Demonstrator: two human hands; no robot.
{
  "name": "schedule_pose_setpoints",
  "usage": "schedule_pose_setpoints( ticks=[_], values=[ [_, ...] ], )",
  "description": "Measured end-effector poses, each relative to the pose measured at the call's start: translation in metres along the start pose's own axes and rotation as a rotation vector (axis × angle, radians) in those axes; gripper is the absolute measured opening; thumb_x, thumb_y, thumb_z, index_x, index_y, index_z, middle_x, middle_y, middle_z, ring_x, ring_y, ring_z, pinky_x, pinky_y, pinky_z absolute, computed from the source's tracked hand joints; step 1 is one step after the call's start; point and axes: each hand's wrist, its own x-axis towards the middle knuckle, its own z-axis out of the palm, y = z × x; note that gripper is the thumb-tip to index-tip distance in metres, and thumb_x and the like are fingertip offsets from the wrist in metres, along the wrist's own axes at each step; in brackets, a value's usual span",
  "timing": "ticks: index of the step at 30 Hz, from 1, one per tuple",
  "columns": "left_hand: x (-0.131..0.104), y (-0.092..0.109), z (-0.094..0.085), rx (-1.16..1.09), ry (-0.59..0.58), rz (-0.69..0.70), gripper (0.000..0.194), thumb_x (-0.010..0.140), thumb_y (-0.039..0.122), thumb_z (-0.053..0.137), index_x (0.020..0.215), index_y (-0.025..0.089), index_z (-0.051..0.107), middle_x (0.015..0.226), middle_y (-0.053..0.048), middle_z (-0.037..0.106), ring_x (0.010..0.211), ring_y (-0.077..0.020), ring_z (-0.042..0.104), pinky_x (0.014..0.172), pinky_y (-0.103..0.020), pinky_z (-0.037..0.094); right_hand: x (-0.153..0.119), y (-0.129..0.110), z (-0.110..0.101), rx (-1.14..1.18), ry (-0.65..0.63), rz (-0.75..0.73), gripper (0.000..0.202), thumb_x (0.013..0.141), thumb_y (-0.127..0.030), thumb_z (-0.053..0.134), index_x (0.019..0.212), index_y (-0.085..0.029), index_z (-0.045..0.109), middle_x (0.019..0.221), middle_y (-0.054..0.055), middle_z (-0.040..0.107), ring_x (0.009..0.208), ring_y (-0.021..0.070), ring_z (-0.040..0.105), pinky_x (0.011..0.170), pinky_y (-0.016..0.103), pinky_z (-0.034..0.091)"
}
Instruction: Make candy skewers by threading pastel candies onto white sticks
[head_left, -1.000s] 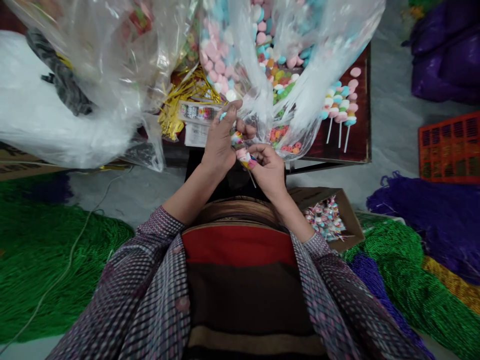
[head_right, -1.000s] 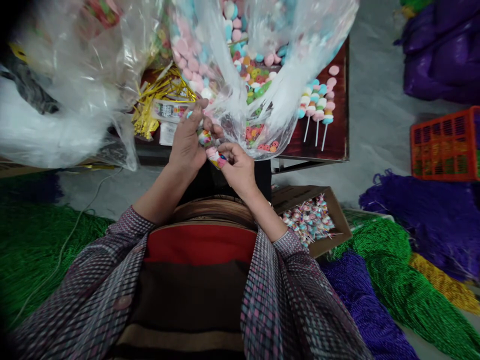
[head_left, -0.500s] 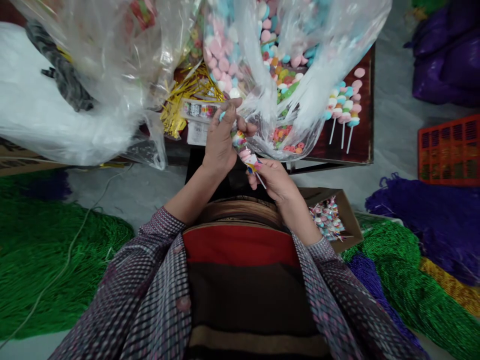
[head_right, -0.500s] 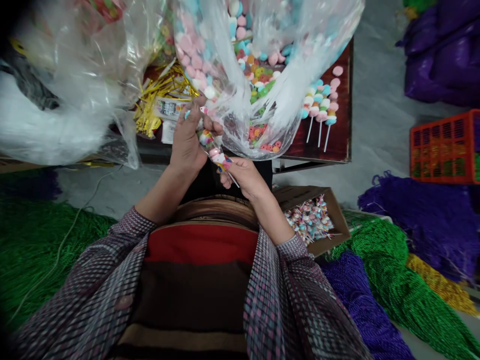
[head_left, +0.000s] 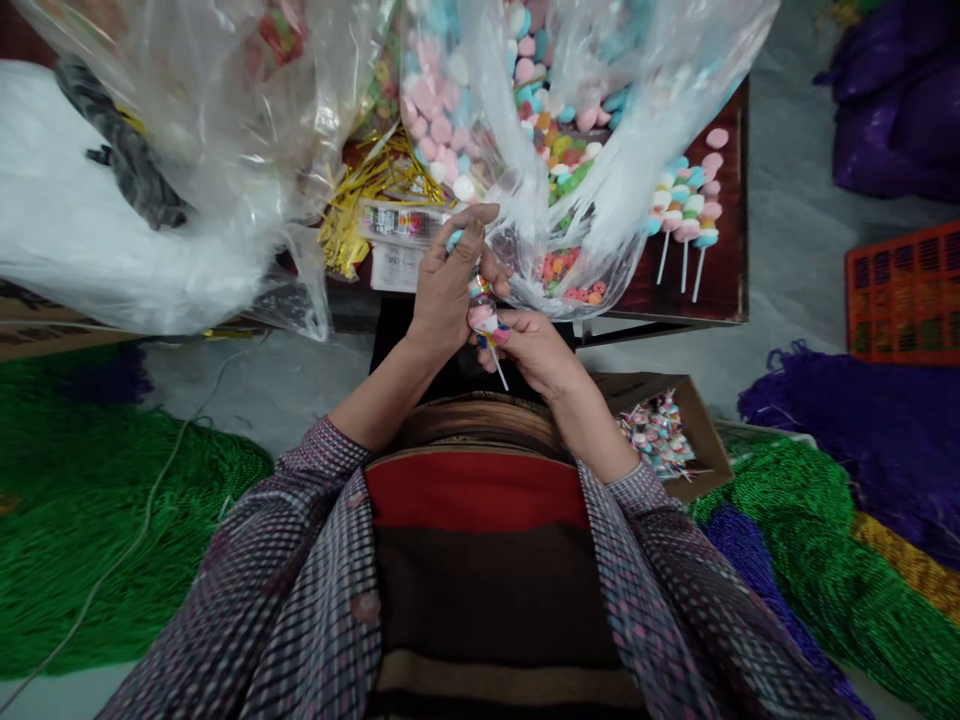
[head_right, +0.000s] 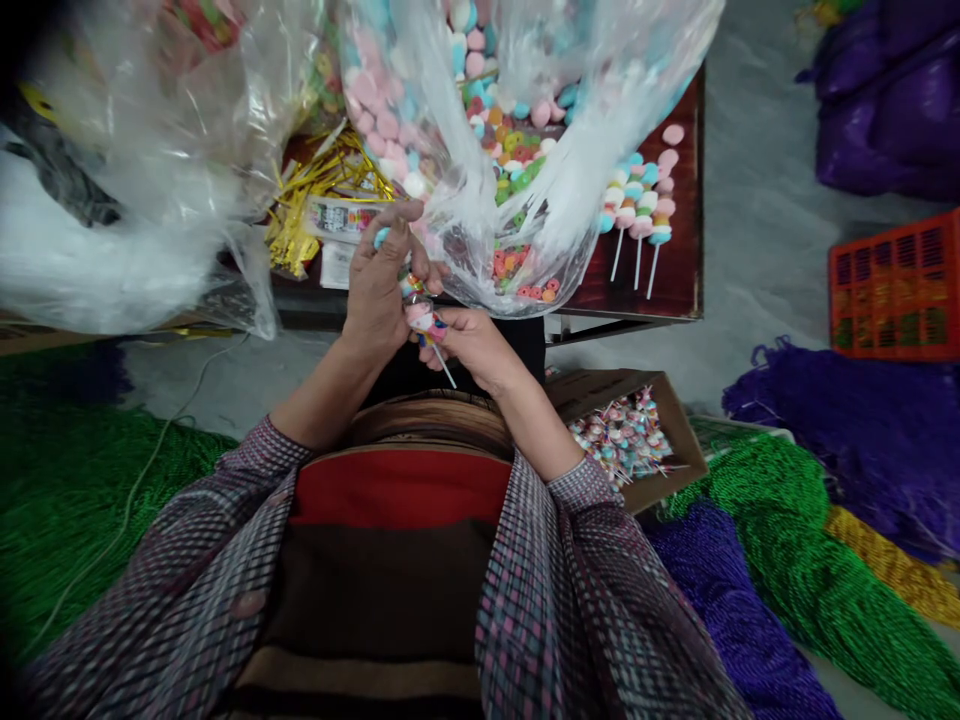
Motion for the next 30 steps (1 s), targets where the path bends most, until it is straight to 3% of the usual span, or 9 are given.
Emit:
schedule_pose_setpoints(
  ticks=[3,7,13,15,18,21,23,27,30],
  values=[
    [0.008,0.001,-0.003,-0.057,0.025,0.012,0.018,0.101,0.042,0.056,0.104,0.027,0.066,0.058,0.008,0.042,0.05,-0.0094,0.048,0.075,-0.032,0.051,-0.001,0.003,-0.001,-0.093,0.062,-0.064,0.051,0.073,-0.068,0.076,0.085,-0.018,0.072,0.062,-0.002,0.065,0.052,0.0086,0.057,0.052,0.023,0.05],
    [0.017,0.0,-0.007,-0.132,0.06,0.018,0.027,0.098,0.051,0.058,0.107,0.027,0.066,0.059,0.008,0.04,0.049,-0.0089,0.044,0.073,-0.031,0.05,-0.006,0.004,-0.001,-0.411,0.351,-0.39,0.042,0.084,-0.059,0.073,0.11,-0.026,0.072,0.083,0.0,0.071,0.071,0.0145,0.064,0.072,0.033,0.058],
    [0.023,-0.01,-0.013,-0.134,0.06,-0.05,0.017,0.101,0.043,0.054,0.101,0.032,0.067,0.06,0.006,0.041,0.055,-0.0102,0.044,0.079,-0.035,0.046,-0.01,0.005,0.003,-0.665,0.466,-0.74,0.02,0.095,-0.038,0.064,0.085,-0.027,0.077,0.088,0.004,0.075,0.088,0.0202,0.069,0.088,0.042,0.057],
    [0.027,-0.011,-0.019,-0.085,0.077,-0.037,0.019,0.099,0.046,0.054,0.101,0.033,0.067,0.062,0.004,0.043,0.058,-0.0126,0.046,0.079,-0.035,0.047,-0.014,0.005,0.001,-0.636,0.449,-0.717,0.018,0.093,-0.039,0.067,0.083,-0.027,0.077,0.087,0.004,0.075,0.087,0.0196,0.069,0.087,0.041,0.058],
    [0.033,-0.005,-0.025,-0.02,0.119,-0.013,0.021,0.098,0.047,0.052,0.107,0.035,0.066,0.063,0.002,0.046,0.058,-0.0158,0.048,0.076,-0.035,0.051,-0.024,0.0,-0.002,-0.424,0.379,-0.489,0.024,0.091,-0.049,0.067,0.094,-0.027,0.077,0.093,0.003,0.076,0.087,0.0178,0.071,0.079,0.036,0.06],
    [0.035,0.006,-0.022,-0.032,0.1,0.042,0.025,0.097,0.048,0.052,0.116,0.038,0.065,0.062,0.002,0.049,0.057,-0.0171,0.052,0.074,-0.034,0.053,-0.036,-0.007,0.0,-0.176,0.15,-0.14,0.044,0.087,-0.06,0.068,0.114,-0.024,0.073,0.09,0.004,0.078,0.076,0.0147,0.072,0.062,0.027,0.057],
    [0.033,0.012,-0.016,-0.039,0.06,0.071,0.03,0.095,0.054,0.055,0.12,0.041,0.064,0.065,0.002,0.054,0.063,-0.0177,0.059,0.073,-0.034,0.054,-0.04,-0.01,0.004,-0.131,0.025,0.007,0.048,0.085,-0.06,0.071,0.111,-0.019,0.074,0.073,0.0,0.074,0.06,0.011,0.067,0.055,0.023,0.053],
    [0.021,0.014,-0.006,-0.054,-0.028,-0.02,0.036,0.093,0.062,0.059,0.117,0.036,0.066,0.089,-0.002,0.07,0.082,-0.018,0.07,0.074,-0.032,0.055,-0.037,-0.009,0.011,-0.075,0.144,-0.017,0.042,0.084,-0.06,0.071,0.091,-0.018,0.072,0.051,-0.006,0.061,0.042,0.0061,0.052,0.045,0.019,0.042],
    [0.004,0.003,-0.008,-0.012,-0.199,-0.162,0.042,0.085,0.064,0.069,0.103,0.027,0.07,0.088,-0.004,0.072,0.079,-0.0171,0.069,0.066,-0.028,0.052,-0.033,-0.007,0.012,-0.058,0.224,-0.061,0.044,0.083,-0.064,0.07,0.088,-0.02,0.069,0.05,-0.007,0.06,0.04,0.0063,0.05,0.042,0.019,0.04]
  ],
)
